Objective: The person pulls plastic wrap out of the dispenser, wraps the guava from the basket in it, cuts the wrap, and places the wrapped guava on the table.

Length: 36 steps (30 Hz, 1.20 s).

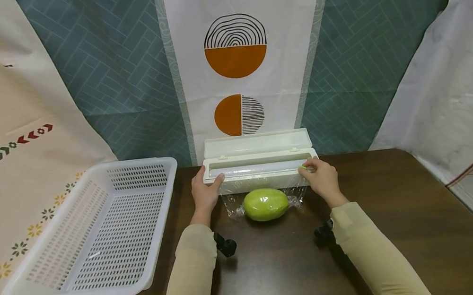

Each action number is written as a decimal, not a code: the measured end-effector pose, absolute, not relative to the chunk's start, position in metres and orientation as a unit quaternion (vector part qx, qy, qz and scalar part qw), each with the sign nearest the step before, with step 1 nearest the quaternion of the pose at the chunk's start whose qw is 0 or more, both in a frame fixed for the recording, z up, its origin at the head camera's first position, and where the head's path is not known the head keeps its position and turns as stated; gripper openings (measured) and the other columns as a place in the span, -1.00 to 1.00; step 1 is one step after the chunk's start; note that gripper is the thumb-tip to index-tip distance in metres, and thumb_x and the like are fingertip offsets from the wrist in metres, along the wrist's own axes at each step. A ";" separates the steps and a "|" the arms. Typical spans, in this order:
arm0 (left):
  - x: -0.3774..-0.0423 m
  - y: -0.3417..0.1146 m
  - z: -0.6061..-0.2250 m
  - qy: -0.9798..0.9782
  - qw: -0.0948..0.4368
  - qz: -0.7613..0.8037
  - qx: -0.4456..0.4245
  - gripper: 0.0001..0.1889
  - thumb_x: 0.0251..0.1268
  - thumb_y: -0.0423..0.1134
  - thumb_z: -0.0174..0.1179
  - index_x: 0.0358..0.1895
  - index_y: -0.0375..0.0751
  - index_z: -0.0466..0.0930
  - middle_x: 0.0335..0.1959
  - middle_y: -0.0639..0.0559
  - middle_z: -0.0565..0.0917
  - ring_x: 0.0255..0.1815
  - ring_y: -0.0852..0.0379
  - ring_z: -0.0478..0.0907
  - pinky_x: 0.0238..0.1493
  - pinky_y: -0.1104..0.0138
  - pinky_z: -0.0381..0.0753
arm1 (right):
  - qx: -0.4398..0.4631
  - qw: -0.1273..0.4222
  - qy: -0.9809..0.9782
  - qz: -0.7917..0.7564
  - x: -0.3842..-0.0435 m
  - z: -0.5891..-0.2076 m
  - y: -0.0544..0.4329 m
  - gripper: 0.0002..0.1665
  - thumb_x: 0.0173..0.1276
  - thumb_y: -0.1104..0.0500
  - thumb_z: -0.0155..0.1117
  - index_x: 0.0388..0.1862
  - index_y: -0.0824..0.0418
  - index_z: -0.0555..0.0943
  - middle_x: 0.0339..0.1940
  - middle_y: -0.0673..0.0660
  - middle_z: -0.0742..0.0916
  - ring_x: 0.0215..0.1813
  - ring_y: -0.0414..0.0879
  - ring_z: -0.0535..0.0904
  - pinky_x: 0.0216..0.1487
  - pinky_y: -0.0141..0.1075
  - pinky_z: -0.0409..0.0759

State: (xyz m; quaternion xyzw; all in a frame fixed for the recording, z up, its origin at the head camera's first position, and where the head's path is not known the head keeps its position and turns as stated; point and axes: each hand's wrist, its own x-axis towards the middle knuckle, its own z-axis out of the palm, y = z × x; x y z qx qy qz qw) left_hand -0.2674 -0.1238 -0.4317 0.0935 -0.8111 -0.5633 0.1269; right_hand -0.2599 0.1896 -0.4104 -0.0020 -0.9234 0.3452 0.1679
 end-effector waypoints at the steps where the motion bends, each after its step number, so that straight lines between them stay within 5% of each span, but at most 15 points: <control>1: -0.268 -0.124 -0.432 -0.811 0.125 -0.563 0.094 -0.23 0.21 -0.04 0.26 0.44 -0.15 0.15 0.40 -0.23 0.19 0.43 -0.18 0.12 0.40 0.01 0.17 | -0.004 0.168 -0.922 0.348 -0.260 -0.410 0.191 -0.64 0.27 0.03 0.24 -0.15 0.29 0.67 0.03 0.35 0.67 0.07 0.26 0.57 0.05 0.11 0.48; 13: -0.275 -0.125 -0.442 -0.803 0.152 -0.570 0.088 -0.17 0.11 0.15 0.28 0.43 -0.09 0.21 0.35 -0.26 0.23 0.38 -0.22 0.17 0.36 -0.03 0.20 | -0.002 0.155 -0.917 0.367 -0.261 -0.411 0.197 -0.60 0.28 0.00 0.24 -0.09 0.28 0.67 0.19 0.30 0.59 0.24 0.22 0.48 0.11 0.09 0.48; 19: -0.270 -0.125 -0.433 -0.805 0.126 -0.572 0.094 -0.22 0.19 -0.02 0.27 0.44 -0.15 0.16 0.39 -0.25 0.18 0.43 -0.20 0.11 0.41 -0.03 0.14 | 0.000 0.167 -0.914 0.371 -0.263 -0.413 0.198 -0.60 0.26 0.01 0.26 -0.10 0.29 0.67 0.14 0.27 0.62 0.28 0.18 0.46 0.14 0.08 0.46; 36: -0.267 -0.124 -0.431 -0.808 0.122 -0.568 0.098 -0.23 0.20 -0.05 0.27 0.45 -0.16 0.15 0.40 -0.24 0.18 0.42 -0.19 0.12 0.41 0.00 0.15 | -0.009 0.168 -0.910 0.379 -0.263 -0.414 0.199 -0.61 0.24 0.04 0.30 -0.12 0.32 0.67 0.10 0.27 0.64 0.28 0.17 0.46 0.17 0.05 0.46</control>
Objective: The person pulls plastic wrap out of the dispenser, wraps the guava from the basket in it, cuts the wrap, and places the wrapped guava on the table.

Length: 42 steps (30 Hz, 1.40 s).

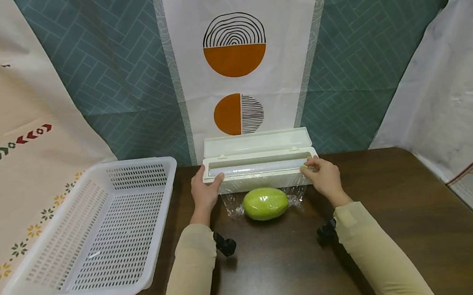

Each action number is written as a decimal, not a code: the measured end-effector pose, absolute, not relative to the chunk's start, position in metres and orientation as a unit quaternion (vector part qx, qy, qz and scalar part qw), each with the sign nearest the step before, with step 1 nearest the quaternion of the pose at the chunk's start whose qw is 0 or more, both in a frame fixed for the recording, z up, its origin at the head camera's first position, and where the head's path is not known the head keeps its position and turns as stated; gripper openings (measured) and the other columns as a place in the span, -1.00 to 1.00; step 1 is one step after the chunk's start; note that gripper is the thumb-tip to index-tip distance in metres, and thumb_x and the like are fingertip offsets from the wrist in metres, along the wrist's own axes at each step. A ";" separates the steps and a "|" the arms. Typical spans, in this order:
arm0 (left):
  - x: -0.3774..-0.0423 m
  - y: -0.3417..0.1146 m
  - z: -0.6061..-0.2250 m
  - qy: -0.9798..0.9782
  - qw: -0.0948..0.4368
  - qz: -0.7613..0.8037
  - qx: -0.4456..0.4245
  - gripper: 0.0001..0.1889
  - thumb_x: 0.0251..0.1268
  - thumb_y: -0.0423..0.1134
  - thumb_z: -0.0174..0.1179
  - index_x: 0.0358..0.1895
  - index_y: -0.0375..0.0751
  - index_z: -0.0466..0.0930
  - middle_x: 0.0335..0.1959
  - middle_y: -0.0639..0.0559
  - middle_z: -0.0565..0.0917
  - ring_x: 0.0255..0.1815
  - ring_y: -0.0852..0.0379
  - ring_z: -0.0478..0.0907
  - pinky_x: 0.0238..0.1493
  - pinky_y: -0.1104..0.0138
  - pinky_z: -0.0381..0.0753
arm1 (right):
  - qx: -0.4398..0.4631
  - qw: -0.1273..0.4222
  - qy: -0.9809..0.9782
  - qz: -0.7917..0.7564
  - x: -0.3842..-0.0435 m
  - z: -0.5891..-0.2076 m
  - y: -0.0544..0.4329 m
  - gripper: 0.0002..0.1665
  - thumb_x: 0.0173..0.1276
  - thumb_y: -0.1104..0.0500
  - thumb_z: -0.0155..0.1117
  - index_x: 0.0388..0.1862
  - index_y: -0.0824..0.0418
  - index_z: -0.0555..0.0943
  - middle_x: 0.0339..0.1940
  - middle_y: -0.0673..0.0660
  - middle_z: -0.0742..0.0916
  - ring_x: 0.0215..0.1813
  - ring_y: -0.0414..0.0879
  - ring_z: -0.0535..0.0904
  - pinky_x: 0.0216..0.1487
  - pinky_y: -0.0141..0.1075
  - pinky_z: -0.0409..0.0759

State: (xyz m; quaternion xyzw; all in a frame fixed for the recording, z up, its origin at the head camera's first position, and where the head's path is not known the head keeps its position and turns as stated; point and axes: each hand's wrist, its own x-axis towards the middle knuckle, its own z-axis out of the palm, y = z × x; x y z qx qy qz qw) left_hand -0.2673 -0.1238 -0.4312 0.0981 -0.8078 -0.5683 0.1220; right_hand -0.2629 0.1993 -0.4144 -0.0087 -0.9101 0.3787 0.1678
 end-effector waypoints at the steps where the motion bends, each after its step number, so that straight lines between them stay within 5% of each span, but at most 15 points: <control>1: -0.267 -0.124 -0.431 -0.808 0.122 -0.568 0.099 -0.22 0.20 -0.05 0.27 0.45 -0.16 0.15 0.40 -0.24 0.18 0.42 -0.19 0.12 0.41 0.00 0.15 | -0.008 0.169 -0.910 0.378 -0.263 -0.415 0.199 -0.62 0.24 0.05 0.30 -0.12 0.33 0.67 0.09 0.27 0.65 0.25 0.17 0.49 0.15 0.05 0.47; 7: -0.267 -0.124 -0.431 -0.810 0.119 -0.565 0.102 -0.22 0.20 -0.03 0.27 0.45 -0.14 0.15 0.40 -0.23 0.18 0.43 -0.18 0.12 0.41 0.00 0.14 | -0.008 0.181 -0.908 0.378 -0.263 -0.417 0.200 -0.65 0.23 0.09 0.31 -0.13 0.34 0.68 0.03 0.27 0.69 0.06 0.21 0.59 0.04 0.02 0.51; 21: -0.268 -0.124 -0.433 -0.811 0.121 -0.564 0.098 -0.22 0.19 -0.03 0.27 0.45 -0.14 0.15 0.40 -0.24 0.17 0.43 -0.20 0.11 0.41 -0.01 0.15 | 0.002 0.200 -0.898 0.393 -0.263 -0.417 0.199 -0.71 0.22 0.17 0.30 -0.18 0.36 0.68 -0.03 0.25 0.72 -0.03 0.15 0.67 -0.02 -0.01 0.56; 28: -0.269 -0.124 -0.432 -0.814 0.120 -0.559 0.099 -0.22 0.19 -0.01 0.27 0.45 -0.12 0.16 0.40 -0.22 0.18 0.44 -0.18 0.11 0.41 0.00 0.14 | 0.006 0.215 -0.896 0.387 -0.261 -0.416 0.198 -0.78 0.19 0.19 0.32 -0.24 0.32 0.68 -0.21 0.28 0.76 -0.21 0.12 0.70 -0.20 -0.08 0.58; 42: -0.269 -0.125 -0.433 -0.816 0.122 -0.556 0.099 -0.22 0.19 -0.01 0.27 0.44 -0.14 0.16 0.40 -0.23 0.18 0.43 -0.18 0.12 0.42 0.02 0.14 | -0.005 0.212 -0.894 0.395 -0.263 -0.418 0.200 -0.79 0.19 0.21 0.31 -0.24 0.31 0.68 -0.15 0.25 0.76 -0.11 0.13 0.69 -0.10 -0.02 0.57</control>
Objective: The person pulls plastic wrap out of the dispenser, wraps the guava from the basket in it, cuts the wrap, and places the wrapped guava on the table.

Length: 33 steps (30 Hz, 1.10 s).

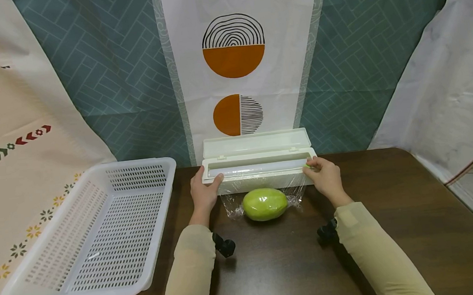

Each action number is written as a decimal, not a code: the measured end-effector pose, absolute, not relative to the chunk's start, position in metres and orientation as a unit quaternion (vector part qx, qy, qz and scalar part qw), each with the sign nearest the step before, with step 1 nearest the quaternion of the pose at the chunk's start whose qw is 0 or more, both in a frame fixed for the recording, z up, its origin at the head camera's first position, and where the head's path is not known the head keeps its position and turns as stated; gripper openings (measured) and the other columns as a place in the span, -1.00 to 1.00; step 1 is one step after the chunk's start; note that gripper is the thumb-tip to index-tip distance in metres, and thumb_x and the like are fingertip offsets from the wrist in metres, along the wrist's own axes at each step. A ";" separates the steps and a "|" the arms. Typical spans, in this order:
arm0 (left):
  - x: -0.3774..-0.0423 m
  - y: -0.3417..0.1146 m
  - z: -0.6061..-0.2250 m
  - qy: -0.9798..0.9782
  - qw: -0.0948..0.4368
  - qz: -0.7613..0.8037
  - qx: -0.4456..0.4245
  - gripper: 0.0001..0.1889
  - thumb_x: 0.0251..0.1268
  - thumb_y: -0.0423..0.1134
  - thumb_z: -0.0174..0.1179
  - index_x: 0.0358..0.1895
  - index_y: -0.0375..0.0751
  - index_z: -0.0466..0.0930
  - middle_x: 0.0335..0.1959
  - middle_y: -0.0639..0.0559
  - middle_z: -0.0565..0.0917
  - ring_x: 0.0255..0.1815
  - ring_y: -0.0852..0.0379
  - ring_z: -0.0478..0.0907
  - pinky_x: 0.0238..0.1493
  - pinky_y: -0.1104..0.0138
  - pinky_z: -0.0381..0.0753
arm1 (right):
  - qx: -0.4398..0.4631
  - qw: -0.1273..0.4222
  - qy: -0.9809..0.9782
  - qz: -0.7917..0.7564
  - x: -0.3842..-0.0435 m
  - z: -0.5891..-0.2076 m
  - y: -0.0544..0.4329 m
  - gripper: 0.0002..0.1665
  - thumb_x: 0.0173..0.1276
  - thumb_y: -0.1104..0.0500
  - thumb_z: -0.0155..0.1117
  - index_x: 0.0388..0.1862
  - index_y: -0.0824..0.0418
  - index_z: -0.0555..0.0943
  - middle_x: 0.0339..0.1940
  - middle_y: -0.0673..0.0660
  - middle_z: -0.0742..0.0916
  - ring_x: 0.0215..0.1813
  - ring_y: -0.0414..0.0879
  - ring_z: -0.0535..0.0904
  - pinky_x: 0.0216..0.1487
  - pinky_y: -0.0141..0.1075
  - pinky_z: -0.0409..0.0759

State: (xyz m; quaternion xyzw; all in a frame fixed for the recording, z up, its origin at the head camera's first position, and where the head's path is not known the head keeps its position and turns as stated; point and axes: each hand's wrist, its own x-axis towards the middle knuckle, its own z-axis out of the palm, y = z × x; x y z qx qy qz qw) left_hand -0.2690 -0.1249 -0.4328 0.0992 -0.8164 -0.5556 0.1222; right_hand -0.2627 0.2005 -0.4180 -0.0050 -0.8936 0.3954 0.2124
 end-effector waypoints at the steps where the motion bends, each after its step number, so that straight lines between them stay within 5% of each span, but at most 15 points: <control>1: -0.269 -0.125 -0.433 -0.816 0.121 -0.556 0.099 -0.22 0.19 -0.01 0.27 0.44 -0.14 0.16 0.40 -0.23 0.18 0.43 -0.17 0.12 0.42 0.02 0.15 | -0.004 0.213 -0.893 0.396 -0.263 -0.418 0.201 -0.79 0.19 0.21 0.31 -0.24 0.32 0.68 -0.14 0.25 0.75 -0.10 0.13 0.69 -0.09 -0.02 0.57; 33: -0.267 -0.126 -0.431 -0.815 0.117 -0.560 0.092 -0.22 0.19 -0.02 0.27 0.44 -0.14 0.16 0.39 -0.23 0.20 0.42 -0.19 0.13 0.40 -0.01 0.17 | 0.026 0.218 -0.893 0.394 -0.266 -0.414 0.209 -0.80 0.16 0.28 0.31 -0.27 0.39 0.69 -0.10 0.29 0.72 0.00 0.17 0.66 0.02 0.02 0.56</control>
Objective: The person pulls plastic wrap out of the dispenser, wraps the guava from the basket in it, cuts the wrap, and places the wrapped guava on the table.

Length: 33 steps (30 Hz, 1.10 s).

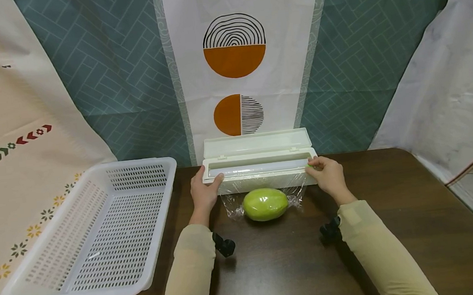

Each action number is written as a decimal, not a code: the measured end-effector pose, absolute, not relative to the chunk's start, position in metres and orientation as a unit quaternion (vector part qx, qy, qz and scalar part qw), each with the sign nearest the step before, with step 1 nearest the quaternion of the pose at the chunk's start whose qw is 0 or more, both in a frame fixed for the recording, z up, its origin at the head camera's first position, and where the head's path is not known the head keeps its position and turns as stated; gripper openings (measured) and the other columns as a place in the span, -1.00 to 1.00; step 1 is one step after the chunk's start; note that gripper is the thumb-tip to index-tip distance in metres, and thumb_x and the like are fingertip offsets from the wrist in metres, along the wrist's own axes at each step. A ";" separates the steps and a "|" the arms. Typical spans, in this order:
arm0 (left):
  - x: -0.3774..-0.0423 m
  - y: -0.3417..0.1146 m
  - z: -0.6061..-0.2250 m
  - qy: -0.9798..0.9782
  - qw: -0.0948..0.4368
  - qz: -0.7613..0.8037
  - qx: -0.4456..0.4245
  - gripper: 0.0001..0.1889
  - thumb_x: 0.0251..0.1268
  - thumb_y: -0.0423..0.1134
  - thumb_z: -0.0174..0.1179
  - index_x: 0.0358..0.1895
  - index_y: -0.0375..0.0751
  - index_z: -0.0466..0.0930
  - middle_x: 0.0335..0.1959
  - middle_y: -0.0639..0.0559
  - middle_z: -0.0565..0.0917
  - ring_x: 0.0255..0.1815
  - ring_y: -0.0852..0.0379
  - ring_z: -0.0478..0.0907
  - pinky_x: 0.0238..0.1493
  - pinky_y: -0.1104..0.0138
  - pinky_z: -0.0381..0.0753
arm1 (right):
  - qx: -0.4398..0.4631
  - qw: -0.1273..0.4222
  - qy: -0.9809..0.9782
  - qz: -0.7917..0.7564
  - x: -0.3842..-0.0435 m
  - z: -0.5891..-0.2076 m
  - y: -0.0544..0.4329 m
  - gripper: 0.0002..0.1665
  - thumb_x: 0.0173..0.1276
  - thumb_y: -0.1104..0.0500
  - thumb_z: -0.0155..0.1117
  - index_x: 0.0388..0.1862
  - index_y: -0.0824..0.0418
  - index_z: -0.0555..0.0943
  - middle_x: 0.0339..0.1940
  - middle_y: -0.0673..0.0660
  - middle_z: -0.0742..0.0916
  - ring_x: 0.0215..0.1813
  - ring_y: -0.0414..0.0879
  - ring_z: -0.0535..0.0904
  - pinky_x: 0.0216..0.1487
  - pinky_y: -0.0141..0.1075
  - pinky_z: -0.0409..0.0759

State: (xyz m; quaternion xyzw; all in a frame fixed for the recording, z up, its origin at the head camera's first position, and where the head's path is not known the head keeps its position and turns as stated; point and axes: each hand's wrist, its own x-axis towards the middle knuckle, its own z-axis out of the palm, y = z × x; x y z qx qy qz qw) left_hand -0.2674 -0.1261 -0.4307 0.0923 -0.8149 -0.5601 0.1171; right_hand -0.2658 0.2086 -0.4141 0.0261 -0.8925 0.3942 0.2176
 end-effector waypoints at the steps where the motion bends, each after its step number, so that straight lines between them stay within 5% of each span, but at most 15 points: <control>1: -0.267 -0.126 -0.431 -0.815 0.117 -0.560 0.092 -0.22 0.19 -0.02 0.27 0.44 -0.14 0.16 0.39 -0.23 0.20 0.42 -0.19 0.12 0.40 -0.01 0.17 | 0.027 0.217 -0.894 0.392 -0.266 -0.414 0.209 -0.80 0.16 0.28 0.31 -0.27 0.39 0.69 -0.10 0.29 0.72 0.01 0.17 0.65 0.02 0.02 0.56; 27: -0.267 -0.126 -0.429 -0.815 0.111 -0.561 0.094 -0.22 0.20 0.01 0.26 0.45 -0.13 0.15 0.40 -0.22 0.19 0.43 -0.18 0.11 0.41 -0.01 0.16 | 0.042 0.192 -0.902 0.385 -0.270 -0.411 0.217 -0.82 0.18 0.30 0.30 -0.26 0.40 0.69 -0.09 0.27 0.72 0.07 0.14 0.63 -0.03 -0.03 0.61; 33: -0.267 -0.126 -0.430 -0.815 0.108 -0.562 0.096 -0.22 0.20 0.01 0.26 0.45 -0.12 0.15 0.41 -0.21 0.18 0.44 -0.17 0.10 0.40 -0.01 0.17 | 0.031 0.203 -0.894 0.397 -0.269 -0.412 0.220 -0.82 0.16 0.29 0.31 -0.28 0.38 0.69 -0.10 0.25 0.74 -0.03 0.12 0.68 -0.26 -0.56 0.54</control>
